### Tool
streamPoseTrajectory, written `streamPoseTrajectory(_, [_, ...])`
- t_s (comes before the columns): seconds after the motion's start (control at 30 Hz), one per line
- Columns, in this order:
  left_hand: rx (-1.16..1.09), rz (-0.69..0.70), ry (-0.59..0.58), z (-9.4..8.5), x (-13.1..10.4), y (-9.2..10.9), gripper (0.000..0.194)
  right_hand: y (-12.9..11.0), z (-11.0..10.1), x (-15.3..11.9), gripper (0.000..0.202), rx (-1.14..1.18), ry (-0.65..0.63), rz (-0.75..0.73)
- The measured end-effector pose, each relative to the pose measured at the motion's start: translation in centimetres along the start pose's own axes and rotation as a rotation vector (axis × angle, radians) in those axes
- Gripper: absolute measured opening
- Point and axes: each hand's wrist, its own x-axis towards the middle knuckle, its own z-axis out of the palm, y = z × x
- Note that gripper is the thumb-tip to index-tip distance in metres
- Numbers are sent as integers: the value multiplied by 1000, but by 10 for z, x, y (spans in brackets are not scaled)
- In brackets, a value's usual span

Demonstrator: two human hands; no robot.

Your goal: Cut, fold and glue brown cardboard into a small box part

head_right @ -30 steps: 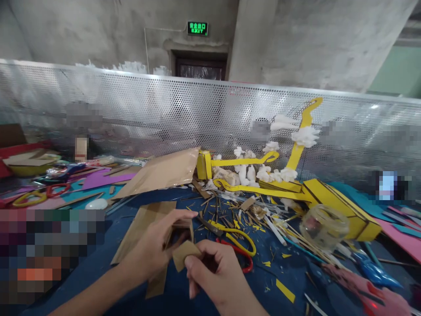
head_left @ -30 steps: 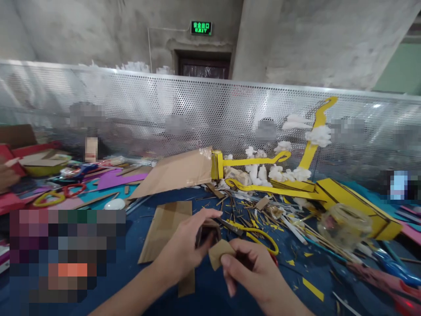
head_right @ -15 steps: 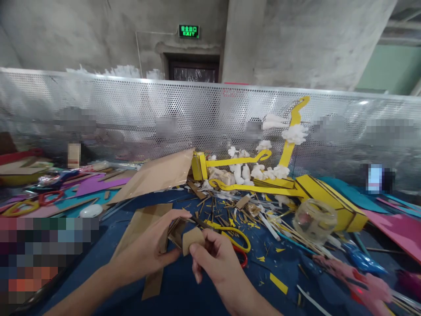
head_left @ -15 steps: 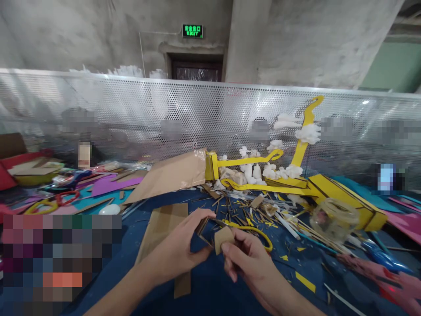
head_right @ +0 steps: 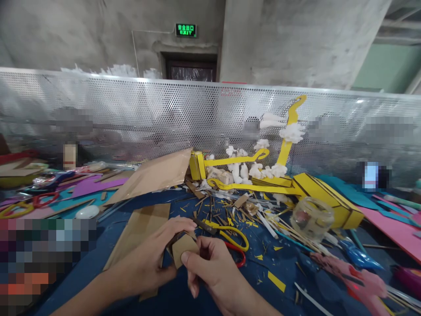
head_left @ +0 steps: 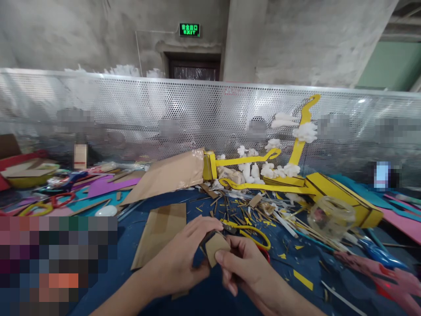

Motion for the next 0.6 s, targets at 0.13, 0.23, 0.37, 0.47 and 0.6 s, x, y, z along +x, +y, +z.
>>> streamPoseTrajectory(0.13, [1, 8, -2, -2, 1, 2, 82, 0, 1, 1, 45, 10, 6, 5])
streamPoseTrajectory(0.23, [33, 13, -41, -2, 1, 1, 83, 3, 4, 2, 47, 92, 49, -27])
streamPoseTrajectory(0.37, [61, 35, -7, 1, 0, -2, 83, 7, 8, 5, 46, 214, 79, -68])
streamPoseTrajectory(0.47, [62, 33, 23, 4, -2, -4, 81, 9, 9, 5, 45, 274, 111, -99])
streamPoseTrajectory(0.6, [78, 29, 18, 8, -2, -6, 81, 9, 8, 4, 45, 244, 126, -99])
